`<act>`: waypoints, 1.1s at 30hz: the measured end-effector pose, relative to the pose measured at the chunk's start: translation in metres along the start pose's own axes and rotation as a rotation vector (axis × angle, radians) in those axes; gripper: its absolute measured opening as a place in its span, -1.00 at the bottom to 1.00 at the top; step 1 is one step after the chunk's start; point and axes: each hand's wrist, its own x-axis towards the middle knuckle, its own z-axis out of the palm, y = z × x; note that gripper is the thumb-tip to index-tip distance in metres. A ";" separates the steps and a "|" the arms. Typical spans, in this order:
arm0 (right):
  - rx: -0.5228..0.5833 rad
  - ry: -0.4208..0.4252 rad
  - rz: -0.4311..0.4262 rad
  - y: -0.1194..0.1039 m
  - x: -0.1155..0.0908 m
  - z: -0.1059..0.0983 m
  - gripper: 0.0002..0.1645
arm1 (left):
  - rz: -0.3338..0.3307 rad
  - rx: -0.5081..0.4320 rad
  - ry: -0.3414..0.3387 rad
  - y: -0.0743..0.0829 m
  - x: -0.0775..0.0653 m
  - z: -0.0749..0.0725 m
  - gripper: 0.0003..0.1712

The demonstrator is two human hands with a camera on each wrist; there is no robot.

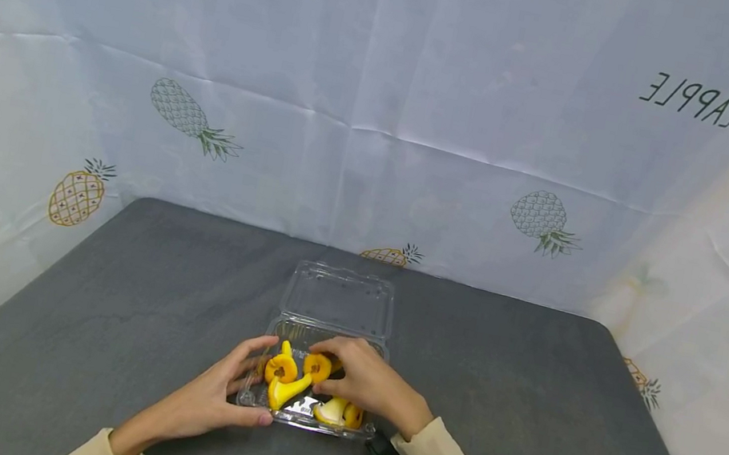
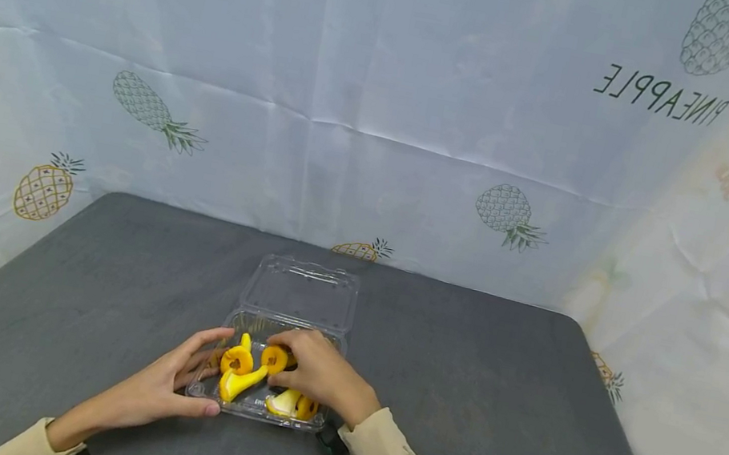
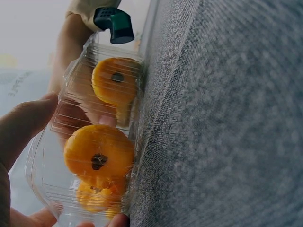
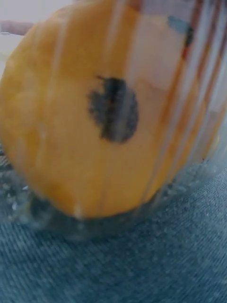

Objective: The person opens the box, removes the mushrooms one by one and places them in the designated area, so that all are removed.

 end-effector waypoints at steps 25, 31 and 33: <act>0.166 0.241 -0.017 0.002 -0.033 -0.015 -0.39 | -0.024 0.010 0.018 0.001 0.000 0.001 0.05; 0.165 0.304 -0.016 0.003 -0.042 -0.016 -0.38 | -0.036 0.014 0.027 0.002 0.000 0.001 0.05; 0.162 0.322 -0.012 0.004 -0.046 -0.017 -0.38 | -0.034 0.017 0.028 0.002 0.001 0.001 0.05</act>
